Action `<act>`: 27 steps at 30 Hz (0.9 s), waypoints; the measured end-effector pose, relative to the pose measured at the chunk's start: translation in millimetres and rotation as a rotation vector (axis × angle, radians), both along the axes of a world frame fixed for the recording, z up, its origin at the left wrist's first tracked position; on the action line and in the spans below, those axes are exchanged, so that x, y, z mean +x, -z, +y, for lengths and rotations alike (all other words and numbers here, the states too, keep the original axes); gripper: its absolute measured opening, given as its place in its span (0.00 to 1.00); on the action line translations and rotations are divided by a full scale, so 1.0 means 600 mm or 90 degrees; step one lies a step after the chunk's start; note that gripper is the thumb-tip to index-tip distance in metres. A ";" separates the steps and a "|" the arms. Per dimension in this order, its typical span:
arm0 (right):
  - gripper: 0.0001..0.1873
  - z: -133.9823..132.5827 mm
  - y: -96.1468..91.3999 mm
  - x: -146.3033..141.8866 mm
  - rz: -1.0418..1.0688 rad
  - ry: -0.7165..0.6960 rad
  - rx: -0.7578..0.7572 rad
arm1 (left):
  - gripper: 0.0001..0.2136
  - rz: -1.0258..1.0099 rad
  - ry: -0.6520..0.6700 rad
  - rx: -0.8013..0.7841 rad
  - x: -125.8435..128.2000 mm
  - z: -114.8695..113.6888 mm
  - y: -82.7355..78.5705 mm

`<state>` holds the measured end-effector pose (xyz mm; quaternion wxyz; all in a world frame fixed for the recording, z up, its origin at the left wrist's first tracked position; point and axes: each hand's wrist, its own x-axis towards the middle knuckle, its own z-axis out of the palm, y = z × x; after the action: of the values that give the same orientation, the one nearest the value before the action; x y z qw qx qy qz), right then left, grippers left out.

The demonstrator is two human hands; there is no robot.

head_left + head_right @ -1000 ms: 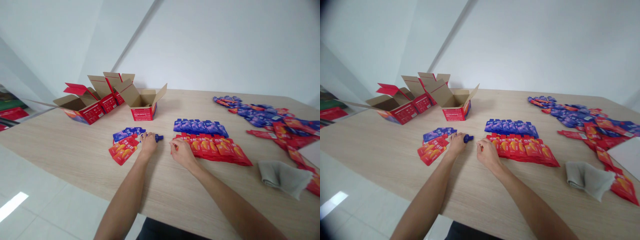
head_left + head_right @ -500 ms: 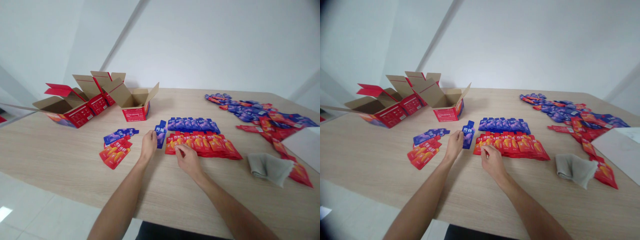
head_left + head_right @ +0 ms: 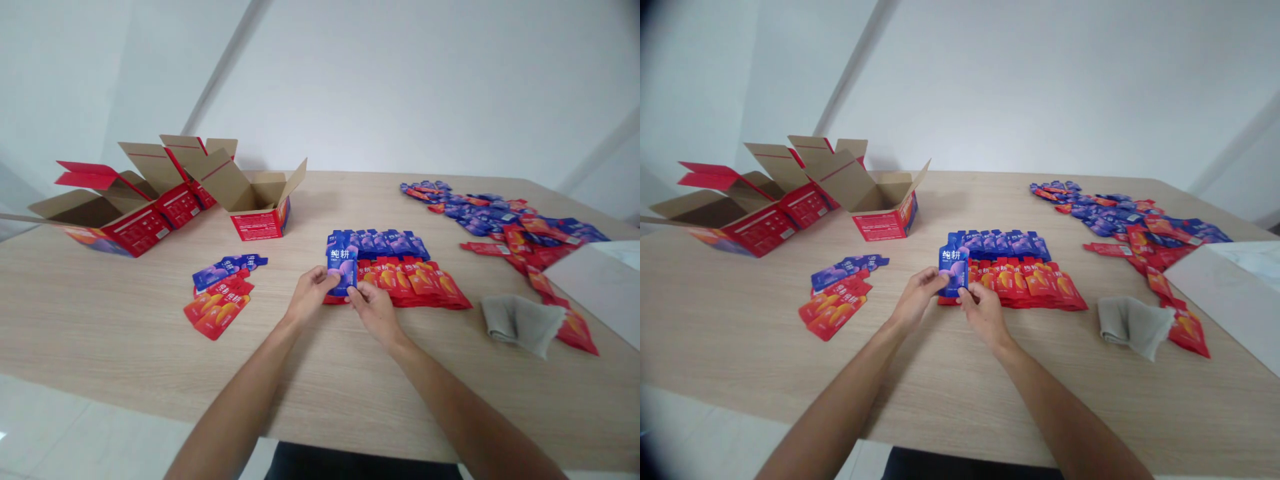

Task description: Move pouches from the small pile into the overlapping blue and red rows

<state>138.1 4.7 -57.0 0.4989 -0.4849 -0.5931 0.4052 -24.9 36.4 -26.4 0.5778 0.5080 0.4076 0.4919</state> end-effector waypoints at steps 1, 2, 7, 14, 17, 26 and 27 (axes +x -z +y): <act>0.22 0.001 0.000 0.001 0.006 0.007 0.002 | 0.15 0.018 0.048 -0.001 -0.001 -0.002 -0.001; 0.22 0.002 0.001 0.002 0.009 0.013 0.005 | 0.15 0.038 0.088 0.001 -0.001 -0.003 -0.002; 0.22 -0.002 -0.001 0.000 -0.010 0.024 0.025 | 0.11 0.105 0.100 0.021 0.002 -0.006 0.003; 0.23 -0.010 -0.012 0.005 -0.035 0.051 0.070 | 0.10 0.120 0.115 -0.001 0.002 -0.014 -0.008; 0.25 -0.010 -0.011 0.009 -0.029 0.040 0.067 | 0.10 0.147 0.127 -0.015 -0.004 -0.014 -0.011; 0.23 -0.008 -0.030 0.014 0.043 0.080 0.071 | 0.10 0.191 0.199 0.007 -0.002 -0.020 -0.004; 0.24 -0.008 -0.029 0.014 0.048 0.093 0.075 | 0.08 0.184 0.210 0.007 0.000 -0.022 -0.005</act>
<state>146.8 0.0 -39.8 0.5765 -0.4810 -0.5597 0.3506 -25.1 23.4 -23.4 0.5832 0.6360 0.3950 0.3151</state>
